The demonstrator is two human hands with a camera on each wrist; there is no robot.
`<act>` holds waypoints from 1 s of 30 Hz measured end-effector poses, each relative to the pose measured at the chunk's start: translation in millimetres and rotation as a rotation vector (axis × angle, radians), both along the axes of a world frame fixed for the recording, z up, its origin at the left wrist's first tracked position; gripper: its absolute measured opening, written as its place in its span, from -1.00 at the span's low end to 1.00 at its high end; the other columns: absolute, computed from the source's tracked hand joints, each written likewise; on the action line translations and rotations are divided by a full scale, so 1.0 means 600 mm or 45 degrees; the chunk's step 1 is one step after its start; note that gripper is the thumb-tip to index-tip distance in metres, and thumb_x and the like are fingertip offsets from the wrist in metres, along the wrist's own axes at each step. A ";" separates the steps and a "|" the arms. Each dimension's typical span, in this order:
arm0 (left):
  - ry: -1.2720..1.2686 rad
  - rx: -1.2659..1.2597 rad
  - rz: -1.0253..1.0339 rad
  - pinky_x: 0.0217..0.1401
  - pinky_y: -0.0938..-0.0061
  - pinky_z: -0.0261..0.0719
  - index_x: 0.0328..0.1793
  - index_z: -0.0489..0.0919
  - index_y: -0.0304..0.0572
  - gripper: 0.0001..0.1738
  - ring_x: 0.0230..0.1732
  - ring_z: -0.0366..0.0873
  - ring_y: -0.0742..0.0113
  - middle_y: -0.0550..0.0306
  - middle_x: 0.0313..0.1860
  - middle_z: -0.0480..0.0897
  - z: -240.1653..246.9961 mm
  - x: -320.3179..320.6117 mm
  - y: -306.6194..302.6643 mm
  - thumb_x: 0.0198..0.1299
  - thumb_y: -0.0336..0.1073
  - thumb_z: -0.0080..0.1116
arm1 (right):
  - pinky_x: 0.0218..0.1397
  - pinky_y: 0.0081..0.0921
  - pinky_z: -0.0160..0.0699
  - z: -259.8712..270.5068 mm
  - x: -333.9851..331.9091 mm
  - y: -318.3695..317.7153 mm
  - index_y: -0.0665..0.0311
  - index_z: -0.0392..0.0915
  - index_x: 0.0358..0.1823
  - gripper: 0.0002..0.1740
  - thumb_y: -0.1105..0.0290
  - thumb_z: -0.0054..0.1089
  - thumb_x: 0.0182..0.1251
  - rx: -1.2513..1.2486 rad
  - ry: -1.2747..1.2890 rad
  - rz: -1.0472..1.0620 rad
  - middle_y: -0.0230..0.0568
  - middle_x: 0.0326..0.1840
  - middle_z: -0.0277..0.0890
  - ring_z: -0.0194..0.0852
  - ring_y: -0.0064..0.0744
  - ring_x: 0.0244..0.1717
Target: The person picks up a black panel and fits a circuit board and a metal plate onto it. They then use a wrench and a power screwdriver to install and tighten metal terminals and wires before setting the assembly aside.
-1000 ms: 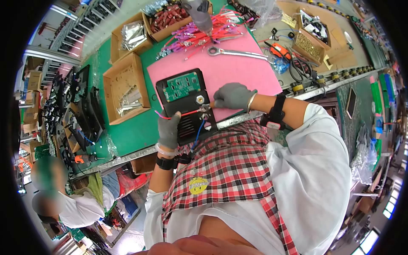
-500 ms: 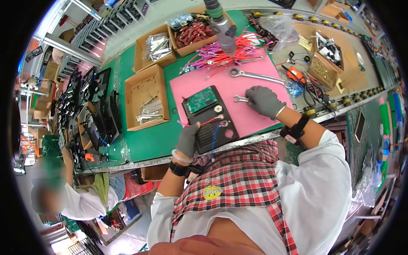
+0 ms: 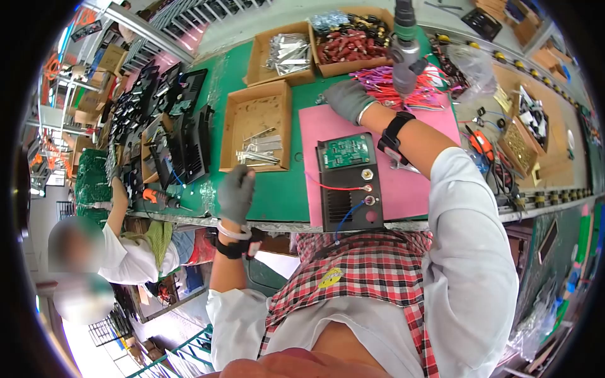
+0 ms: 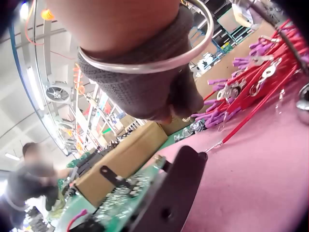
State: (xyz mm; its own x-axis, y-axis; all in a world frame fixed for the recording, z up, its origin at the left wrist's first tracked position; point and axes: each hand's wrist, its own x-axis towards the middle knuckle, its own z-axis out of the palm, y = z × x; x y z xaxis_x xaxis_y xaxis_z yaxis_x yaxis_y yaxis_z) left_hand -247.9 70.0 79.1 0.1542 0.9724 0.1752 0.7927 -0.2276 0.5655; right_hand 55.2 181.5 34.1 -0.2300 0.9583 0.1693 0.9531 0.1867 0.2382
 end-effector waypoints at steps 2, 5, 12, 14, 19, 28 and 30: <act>0.110 0.024 0.017 -0.49 0.38 0.43 -0.28 0.55 -0.26 -0.76 -0.56 0.51 0.18 -0.02 -0.54 0.54 0.026 -0.018 0.028 0.14 -0.21 0.07 | -0.41 -0.23 0.54 0.013 -0.001 0.019 0.27 0.63 -0.40 -0.77 0.43 -0.06 0.15 -0.167 0.196 0.089 -0.04 -0.41 0.59 0.61 -0.08 -0.37; 0.293 0.142 -0.064 -0.38 0.28 0.45 -0.27 0.57 -0.23 -0.75 -0.44 0.54 0.00 -0.08 -0.47 0.56 0.063 -0.023 0.084 0.12 -0.19 0.06 | -0.35 -0.25 0.56 0.002 -0.001 0.029 0.25 0.63 -0.35 -0.77 0.40 -0.05 0.17 -0.221 0.250 0.031 -0.03 -0.37 0.60 0.62 -0.09 -0.34; 0.510 0.061 -0.275 -0.19 0.16 0.46 -0.24 0.58 -0.14 -0.74 -0.26 0.53 -0.10 -0.10 -0.35 0.59 0.124 0.055 0.261 0.11 -0.14 0.03 | -0.37 -0.28 0.55 -0.029 0.005 0.031 0.23 0.64 -0.36 -0.76 0.39 -0.06 0.19 -0.124 0.281 0.053 -0.06 -0.37 0.61 0.62 -0.12 -0.34; 0.615 0.120 -0.288 -0.16 0.16 0.48 -0.23 0.58 -0.12 -0.74 -0.21 0.53 -0.08 -0.08 -0.28 0.59 0.129 0.119 0.311 0.12 -0.14 0.01 | -0.39 -0.29 0.55 -0.018 0.012 0.027 0.24 0.64 -0.38 -0.79 0.42 -0.03 0.15 -0.129 0.250 0.043 -0.07 -0.38 0.61 0.63 -0.13 -0.35; 0.854 0.173 -0.158 -0.03 0.22 0.51 -0.11 0.58 -0.04 -0.73 -0.09 0.54 -0.01 0.03 -0.11 0.58 0.071 0.219 0.398 0.09 -0.18 0.04 | -0.31 -0.26 0.52 0.049 0.016 -0.017 0.19 0.59 -0.28 -0.81 0.41 0.03 0.08 -0.189 0.444 0.179 -0.10 -0.34 0.56 0.58 -0.14 -0.32; 1.069 0.309 -0.172 -0.07 0.31 0.52 -0.06 0.56 -0.10 -0.72 -0.08 0.56 0.10 0.08 -0.07 0.58 0.003 0.233 0.431 0.06 -0.29 0.07 | -0.56 -0.51 0.42 0.119 0.073 -0.140 0.32 0.43 -0.38 -0.87 0.42 0.12 0.07 -0.718 1.714 -0.060 -0.29 -0.56 0.41 0.46 -0.55 -0.60; 1.027 0.483 -0.247 -0.15 0.28 0.52 -0.10 0.56 -0.10 -0.75 -0.13 0.57 0.12 0.08 -0.11 0.59 0.022 0.224 0.419 0.09 -0.28 0.04 | -0.53 -0.55 0.48 0.102 0.101 -0.161 0.34 0.41 -0.38 -0.87 0.46 0.14 0.07 -0.754 2.052 -0.005 -0.29 -0.57 0.42 0.45 -0.55 -0.58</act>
